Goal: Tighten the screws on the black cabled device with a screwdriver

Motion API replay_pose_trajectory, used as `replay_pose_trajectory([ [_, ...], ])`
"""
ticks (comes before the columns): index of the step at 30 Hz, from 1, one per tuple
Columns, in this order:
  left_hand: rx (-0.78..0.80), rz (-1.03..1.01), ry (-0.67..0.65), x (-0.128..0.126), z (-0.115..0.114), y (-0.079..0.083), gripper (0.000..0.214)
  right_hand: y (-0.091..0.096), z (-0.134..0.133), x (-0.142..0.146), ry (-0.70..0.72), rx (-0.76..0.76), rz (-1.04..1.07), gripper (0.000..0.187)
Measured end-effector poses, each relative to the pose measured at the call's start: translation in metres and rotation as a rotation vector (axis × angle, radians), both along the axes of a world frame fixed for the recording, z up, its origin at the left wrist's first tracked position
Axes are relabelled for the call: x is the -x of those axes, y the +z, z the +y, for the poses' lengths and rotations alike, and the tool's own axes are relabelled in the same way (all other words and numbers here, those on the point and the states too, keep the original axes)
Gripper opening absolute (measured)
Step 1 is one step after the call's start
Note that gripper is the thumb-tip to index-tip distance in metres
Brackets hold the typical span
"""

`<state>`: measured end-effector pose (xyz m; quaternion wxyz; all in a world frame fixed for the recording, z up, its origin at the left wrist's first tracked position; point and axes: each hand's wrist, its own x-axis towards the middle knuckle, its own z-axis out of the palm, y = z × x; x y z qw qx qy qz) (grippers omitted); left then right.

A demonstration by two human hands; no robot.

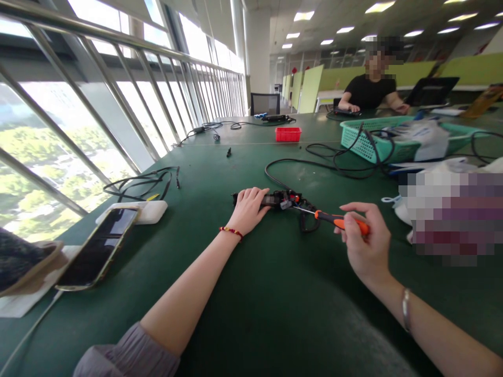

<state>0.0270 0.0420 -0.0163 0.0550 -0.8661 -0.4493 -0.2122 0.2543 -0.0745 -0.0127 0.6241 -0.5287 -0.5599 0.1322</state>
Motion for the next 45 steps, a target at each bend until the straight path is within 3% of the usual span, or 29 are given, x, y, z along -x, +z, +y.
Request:
replay_pose_trajectory([
  [5,0.001,0.021,0.006,-0.0007,-0.0002,0.0013,0.048,-0.0007,0.0018,-0.0004,-0.074,-0.128,-0.011,0.022],
  [9,-0.003,0.027,0.011,-0.0011,0.0005,0.0013,0.051,-0.0002,-0.0002,-0.0008,0.007,0.001,0.010,0.012],
  [16,-0.006,0.074,0.047,-0.0018,-0.0005,0.0020,0.053,0.0026,-0.0013,0.0016,-0.006,0.080,-0.005,0.033],
  [20,0.014,0.062,0.063,-0.0021,-0.0014,0.0029,0.042,0.0022,-0.0008,0.0029,0.010,0.137,-0.062,0.027],
  [22,0.020,0.049,0.058,-0.0020,-0.0014,0.0032,0.037,0.0008,0.0005,0.0025,0.006,0.102,-0.068,0.018],
  [29,0.021,0.028,0.053,-0.0023,-0.0013,0.0036,0.035,-0.0024,0.0051,0.0012,-0.087,-0.090,-0.060,0.031],
  [33,0.022,0.026,0.052,-0.0017,-0.0014,0.0036,0.035,-0.0020,0.0018,0.0028,-0.003,0.077,-0.077,0.016],
  [36,0.017,0.028,0.053,-0.0012,-0.0010,0.0033,0.034,-0.0044,0.0004,0.0020,0.041,0.142,-0.045,0.030],
  [38,0.017,0.026,0.051,-0.0012,-0.0007,0.0031,0.033,-0.0061,0.0006,0.0009,0.019,0.131,-0.027,0.033],
  [42,0.020,0.018,0.050,-0.0016,-0.0002,0.0026,0.033,-0.0065,0.0025,-0.0003,0.008,0.046,-0.033,0.018],
  [45,0.019,0.022,0.052,-0.0017,-0.0004,0.0027,0.034,-0.0064,0.0049,-0.0002,-0.041,-0.086,-0.069,0.026],
])
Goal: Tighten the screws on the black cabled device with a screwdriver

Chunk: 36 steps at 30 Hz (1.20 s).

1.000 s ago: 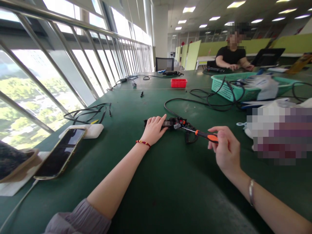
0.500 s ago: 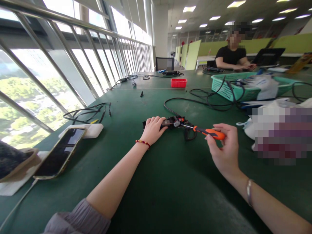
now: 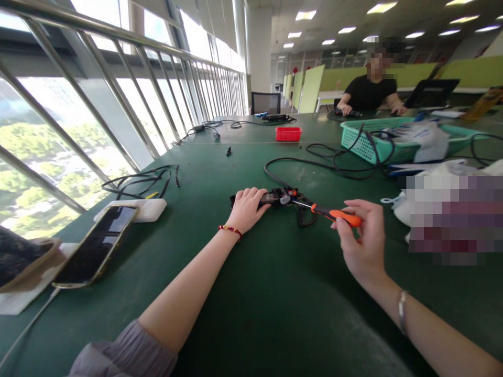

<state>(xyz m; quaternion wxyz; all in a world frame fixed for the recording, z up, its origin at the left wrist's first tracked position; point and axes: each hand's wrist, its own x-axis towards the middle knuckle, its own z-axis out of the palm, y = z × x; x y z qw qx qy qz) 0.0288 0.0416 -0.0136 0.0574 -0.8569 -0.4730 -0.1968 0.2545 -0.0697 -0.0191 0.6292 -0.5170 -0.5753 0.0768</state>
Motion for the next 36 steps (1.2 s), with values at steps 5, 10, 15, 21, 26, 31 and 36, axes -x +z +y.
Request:
replay_pose_trajectory([
  [5,0.005,0.010,0.007,0.0000,-0.0008,0.0009,0.035,0.0006,0.0000,0.0020,-0.014,-0.058,-0.013,0.029],
  [10,0.000,0.003,0.001,0.0005,0.0000,0.0001,0.033,0.0032,-0.0038,0.0035,0.070,0.149,0.032,0.017],
  [15,-0.002,-0.001,-0.001,0.0007,0.0011,-0.0010,0.034,0.0023,-0.0002,0.0019,-0.040,-0.017,-0.003,0.028],
  [21,0.000,-0.005,-0.007,0.0010,0.0008,-0.0008,0.034,0.0055,-0.0031,0.0041,-0.048,0.005,-0.039,0.024],
  [26,0.008,-0.008,-0.005,0.0010,-0.0001,0.0002,0.034,0.0057,-0.0058,0.0048,0.019,0.150,-0.002,0.019],
  [31,0.007,-0.004,0.001,0.0002,-0.0007,0.0012,0.034,0.0041,-0.0004,0.0033,-0.068,-0.093,-0.046,0.029],
  [36,-0.002,0.005,0.006,0.0003,0.0000,0.0002,0.035,0.0055,-0.0028,0.0040,-0.064,0.000,-0.078,0.019],
])
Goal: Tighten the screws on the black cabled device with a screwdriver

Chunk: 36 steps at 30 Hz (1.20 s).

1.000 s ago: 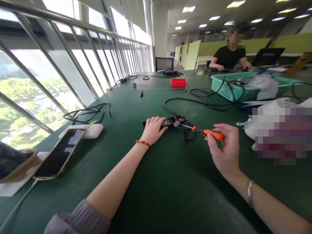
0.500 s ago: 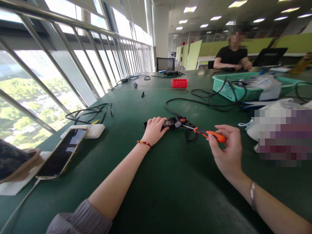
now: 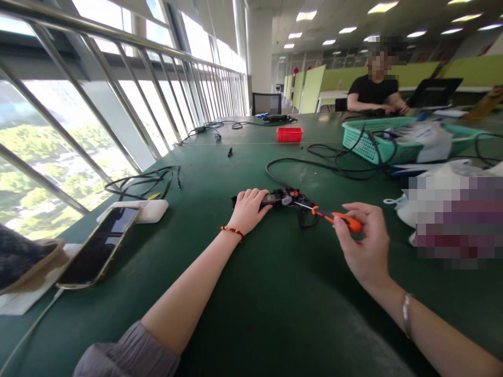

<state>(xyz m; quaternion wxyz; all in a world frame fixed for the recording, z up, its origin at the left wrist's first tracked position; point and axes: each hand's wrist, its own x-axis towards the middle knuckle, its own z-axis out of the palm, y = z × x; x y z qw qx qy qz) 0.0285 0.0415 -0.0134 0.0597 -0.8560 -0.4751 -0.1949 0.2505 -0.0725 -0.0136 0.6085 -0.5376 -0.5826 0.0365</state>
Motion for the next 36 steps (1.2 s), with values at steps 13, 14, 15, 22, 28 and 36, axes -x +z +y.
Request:
replay_pose_trajectory([
  [13,0.003,-0.020,-0.014,0.0004,0.0005,-0.0004,0.033,-0.0047,0.0031,-0.0025,0.023,-0.108,0.031,0.030],
  [14,0.004,-0.025,-0.017,0.0004,0.0004,-0.0003,0.033,-0.0040,0.0027,-0.0022,0.021,-0.114,0.021,0.030],
  [15,0.003,-0.029,-0.020,0.0005,0.0002,-0.0004,0.033,-0.0029,0.0018,-0.0016,0.013,-0.107,0.010,0.028],
  [22,0.000,-0.017,-0.015,0.0013,0.0003,-0.0009,0.033,0.0020,-0.0055,0.0024,0.109,0.129,0.016,0.018],
  [28,0.011,-0.026,-0.010,0.0007,0.0007,-0.0010,0.033,-0.0065,0.0015,-0.0014,0.001,-0.088,-0.001,0.028],
  [36,0.014,-0.024,-0.006,0.0004,0.0001,-0.0002,0.032,-0.0013,-0.0031,0.0019,0.054,0.058,0.018,0.017],
])
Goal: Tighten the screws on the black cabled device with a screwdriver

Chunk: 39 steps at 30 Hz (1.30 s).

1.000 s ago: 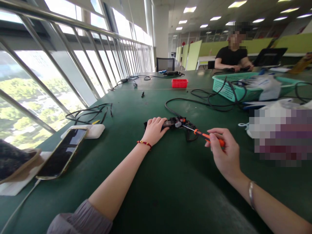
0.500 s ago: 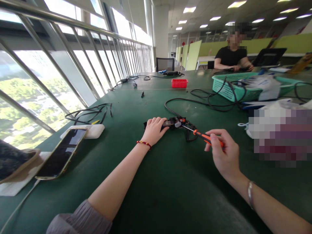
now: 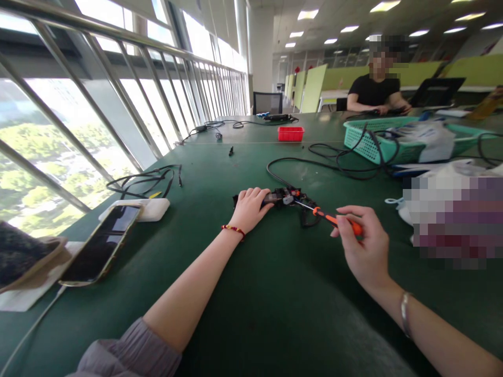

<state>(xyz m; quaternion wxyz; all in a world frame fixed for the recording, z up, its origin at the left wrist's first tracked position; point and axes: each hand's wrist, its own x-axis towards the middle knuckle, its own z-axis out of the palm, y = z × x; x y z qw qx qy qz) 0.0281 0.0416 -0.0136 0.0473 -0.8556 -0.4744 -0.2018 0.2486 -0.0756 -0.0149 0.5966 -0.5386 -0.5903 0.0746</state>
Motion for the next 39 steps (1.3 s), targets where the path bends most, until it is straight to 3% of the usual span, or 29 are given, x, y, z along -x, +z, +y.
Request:
replay_pose_trajectory([
  [3,-0.005,0.010,0.003,0.0001,0.0004,-0.0004,0.033,0.0003,-0.0003,-0.0002,-0.001,0.039,0.035,0.018],
  [9,-0.005,0.017,0.004,0.0004,0.0007,-0.0002,0.033,-0.0026,0.0047,-0.0008,-0.013,-0.132,0.075,0.034],
  [16,-0.013,0.022,0.006,0.0009,0.0008,-0.0005,0.033,0.0017,-0.0008,0.0004,0.006,0.080,0.034,0.016],
  [21,-0.019,0.023,0.002,0.0005,0.0014,-0.0013,0.034,-0.0043,0.0056,-0.0011,-0.030,-0.119,0.073,0.034],
  [24,-0.012,0.022,0.007,0.0000,0.0012,-0.0007,0.033,-0.0052,0.0069,-0.0012,-0.007,-0.155,0.100,0.040],
  [31,-0.015,0.024,0.008,0.0002,0.0010,-0.0008,0.034,-0.0016,0.0015,-0.0004,-0.003,0.045,0.045,0.018],
  [36,-0.020,0.025,0.004,0.0006,0.0016,-0.0016,0.034,-0.0012,0.0052,0.0005,-0.036,-0.123,0.090,0.038],
  [39,-0.020,0.023,0.004,0.0004,0.0016,-0.0011,0.034,0.0016,0.0031,0.0013,-0.023,-0.088,0.081,0.037],
])
